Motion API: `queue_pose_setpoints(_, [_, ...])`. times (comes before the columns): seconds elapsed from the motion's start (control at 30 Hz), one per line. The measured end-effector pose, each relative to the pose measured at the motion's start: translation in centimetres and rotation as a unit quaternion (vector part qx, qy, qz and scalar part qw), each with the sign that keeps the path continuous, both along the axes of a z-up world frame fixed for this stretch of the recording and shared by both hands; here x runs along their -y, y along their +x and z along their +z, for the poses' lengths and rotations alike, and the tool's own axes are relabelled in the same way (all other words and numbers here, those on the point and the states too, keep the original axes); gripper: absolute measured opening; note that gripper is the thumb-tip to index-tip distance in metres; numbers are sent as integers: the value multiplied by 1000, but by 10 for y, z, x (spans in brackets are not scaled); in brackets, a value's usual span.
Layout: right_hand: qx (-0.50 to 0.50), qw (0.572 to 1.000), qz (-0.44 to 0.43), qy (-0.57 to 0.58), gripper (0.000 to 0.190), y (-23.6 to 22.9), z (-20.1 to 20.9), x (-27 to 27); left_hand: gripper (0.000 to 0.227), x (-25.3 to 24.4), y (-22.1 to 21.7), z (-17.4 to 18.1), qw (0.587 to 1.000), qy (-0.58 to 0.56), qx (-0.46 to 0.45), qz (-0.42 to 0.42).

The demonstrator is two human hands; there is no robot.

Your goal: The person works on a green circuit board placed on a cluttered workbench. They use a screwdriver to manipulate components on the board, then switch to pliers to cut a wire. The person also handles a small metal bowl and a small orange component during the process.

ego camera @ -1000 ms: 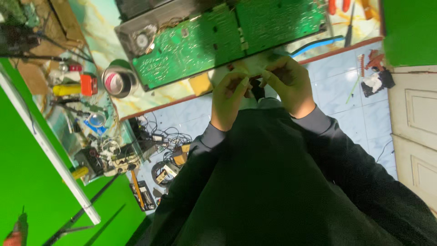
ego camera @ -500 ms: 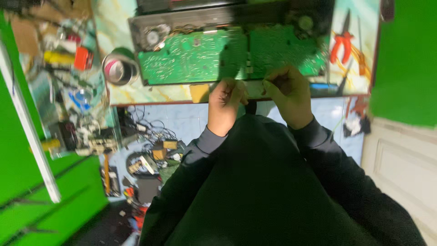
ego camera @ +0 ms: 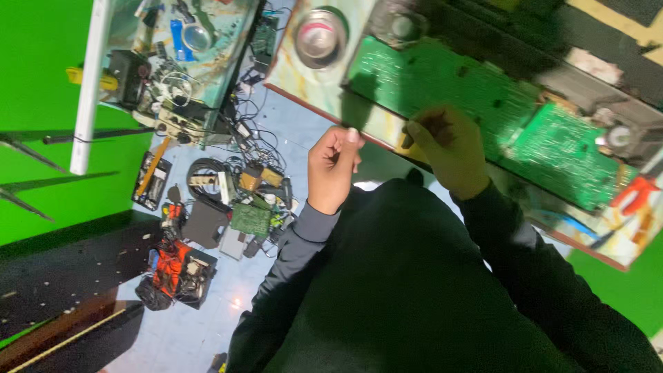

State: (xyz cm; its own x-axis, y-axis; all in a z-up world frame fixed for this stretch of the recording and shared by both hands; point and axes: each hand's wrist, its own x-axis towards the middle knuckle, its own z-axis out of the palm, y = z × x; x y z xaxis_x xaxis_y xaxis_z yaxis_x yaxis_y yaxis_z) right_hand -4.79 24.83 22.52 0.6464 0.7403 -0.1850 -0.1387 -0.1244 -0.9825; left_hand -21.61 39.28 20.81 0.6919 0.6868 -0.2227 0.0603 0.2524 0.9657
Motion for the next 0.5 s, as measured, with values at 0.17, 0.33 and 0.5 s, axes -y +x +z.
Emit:
queue_pose_setpoints(0.17, [5, 999, -35, -37, 15, -27, -17, -83, 3, -94, -36, -3, 975, 216, -45, -35])
queue_pose_setpoints(0.33, [43, 995, -65, -64, 30, -47, -30, -144, 19, -176, -31, -11, 937, 331, -14, -115])
queue_pose_setpoints(0.5, [126, 981, -89, -117, 33, -56, -58, -175, 25, -219, -7, -45, 916, 364, -36, -164])
